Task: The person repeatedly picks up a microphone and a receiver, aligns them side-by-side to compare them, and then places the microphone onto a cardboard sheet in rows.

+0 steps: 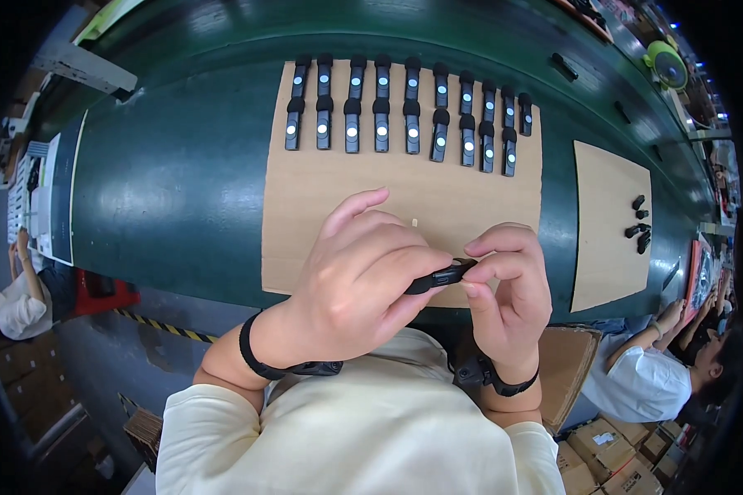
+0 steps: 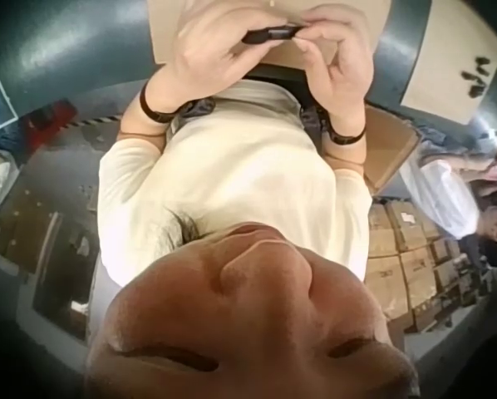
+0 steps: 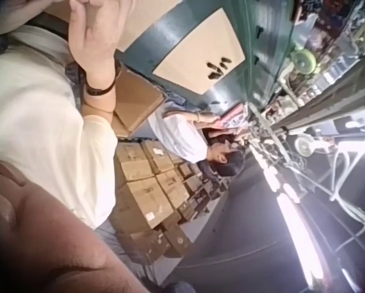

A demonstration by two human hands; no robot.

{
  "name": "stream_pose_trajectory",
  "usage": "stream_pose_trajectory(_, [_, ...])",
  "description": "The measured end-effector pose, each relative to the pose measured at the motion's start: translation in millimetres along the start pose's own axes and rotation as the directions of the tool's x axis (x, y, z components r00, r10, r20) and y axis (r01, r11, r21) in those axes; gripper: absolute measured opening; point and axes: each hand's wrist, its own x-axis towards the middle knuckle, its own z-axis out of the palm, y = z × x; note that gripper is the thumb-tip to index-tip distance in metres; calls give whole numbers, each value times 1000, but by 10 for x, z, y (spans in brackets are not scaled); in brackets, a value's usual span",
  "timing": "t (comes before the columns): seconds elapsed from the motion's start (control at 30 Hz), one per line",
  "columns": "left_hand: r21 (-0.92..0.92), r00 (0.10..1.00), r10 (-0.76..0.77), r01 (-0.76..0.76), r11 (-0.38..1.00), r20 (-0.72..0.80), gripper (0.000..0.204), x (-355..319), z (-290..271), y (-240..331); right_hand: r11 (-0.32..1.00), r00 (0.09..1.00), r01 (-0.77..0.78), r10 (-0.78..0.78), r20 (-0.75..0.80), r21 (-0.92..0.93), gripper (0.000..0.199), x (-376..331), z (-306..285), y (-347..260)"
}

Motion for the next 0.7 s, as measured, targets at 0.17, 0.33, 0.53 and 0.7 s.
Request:
stream_pose_trajectory(0.17, [2,1000,-2,2,1000,-5,29,-1,2,-7,999,1000,-26,26,-13,34,12,-8,23,12])
stream_pose_trajectory(0.33, [-28,1000,-16,16,999,-6,29,-12,0,-21,952,995,90,-73,-69,291,14,-12,-80,135])
stream_pose_trajectory(0.53, [-111,999,-50,51,993,4,27,-15,-5,-34,905,987,-22,88,-137,425,22,-53,-82,83])
stream_pose_trajectory(0.7, [-207,996,-83,88,974,34,27,-17,-3,-50,974,990,-134,138,-6,185,26,-96,-30,99])
